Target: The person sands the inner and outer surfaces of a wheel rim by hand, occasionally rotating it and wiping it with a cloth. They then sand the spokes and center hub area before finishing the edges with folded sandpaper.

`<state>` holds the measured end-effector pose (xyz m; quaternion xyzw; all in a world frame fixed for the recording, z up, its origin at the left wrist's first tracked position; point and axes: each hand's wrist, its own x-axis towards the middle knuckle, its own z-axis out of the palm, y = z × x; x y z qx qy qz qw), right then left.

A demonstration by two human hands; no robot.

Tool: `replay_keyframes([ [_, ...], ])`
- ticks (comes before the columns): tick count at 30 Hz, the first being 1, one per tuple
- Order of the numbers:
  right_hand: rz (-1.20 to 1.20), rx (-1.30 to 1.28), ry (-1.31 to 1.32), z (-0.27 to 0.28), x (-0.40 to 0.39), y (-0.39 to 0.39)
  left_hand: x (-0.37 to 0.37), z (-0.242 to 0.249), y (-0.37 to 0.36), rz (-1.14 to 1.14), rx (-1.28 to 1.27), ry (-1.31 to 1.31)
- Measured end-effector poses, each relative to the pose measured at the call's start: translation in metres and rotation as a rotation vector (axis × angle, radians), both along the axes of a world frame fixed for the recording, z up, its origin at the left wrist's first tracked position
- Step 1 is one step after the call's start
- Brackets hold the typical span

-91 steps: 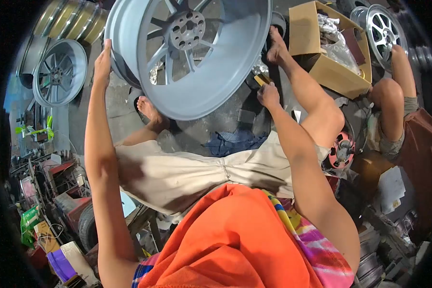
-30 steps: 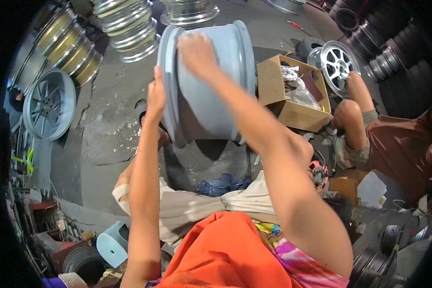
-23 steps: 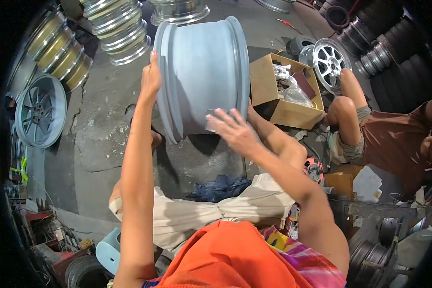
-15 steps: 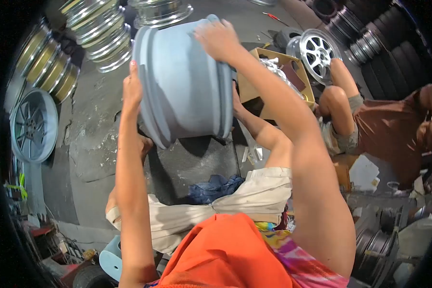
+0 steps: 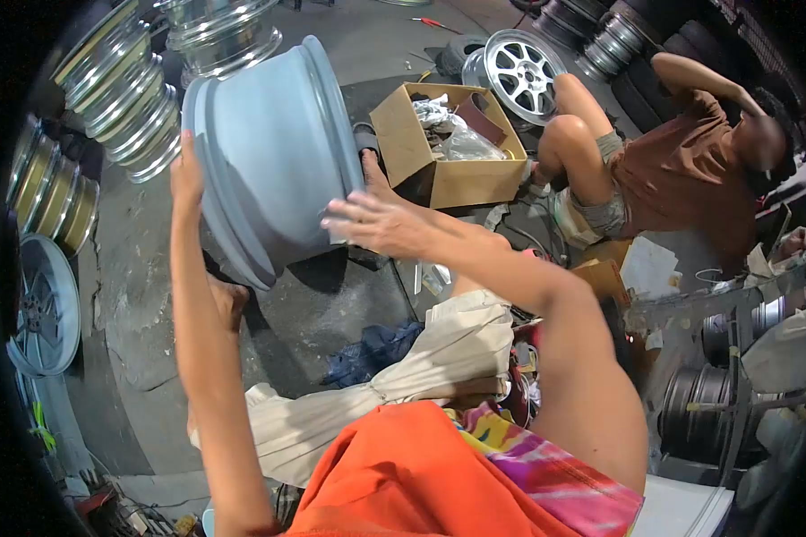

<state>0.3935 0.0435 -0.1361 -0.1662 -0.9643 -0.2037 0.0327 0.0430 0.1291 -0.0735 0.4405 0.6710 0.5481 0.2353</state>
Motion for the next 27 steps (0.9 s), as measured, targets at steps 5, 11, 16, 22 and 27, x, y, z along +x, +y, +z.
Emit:
replay_keyframes([
  [5,-0.163,0.209,0.339,0.087,-0.033,0.063,0.010,-0.021,-0.054,-0.039,0.011,-0.009],
  [11,-0.763,-0.283,0.354,0.134,-0.121,0.250,0.026,-0.039,-0.108,-0.025,0.091,-0.143],
  [16,-0.841,-0.201,0.292,0.130,-0.128,0.251,0.021,-0.026,-0.086,-0.058,0.105,-0.096],
  [22,-0.455,0.141,0.877,0.065,-0.077,0.074,0.019,-0.013,-0.061,0.015,0.175,-0.121],
  [27,-0.540,-0.103,0.845,-0.007,-0.043,-0.057,0.026,-0.086,-0.116,0.061,0.226,0.009],
])
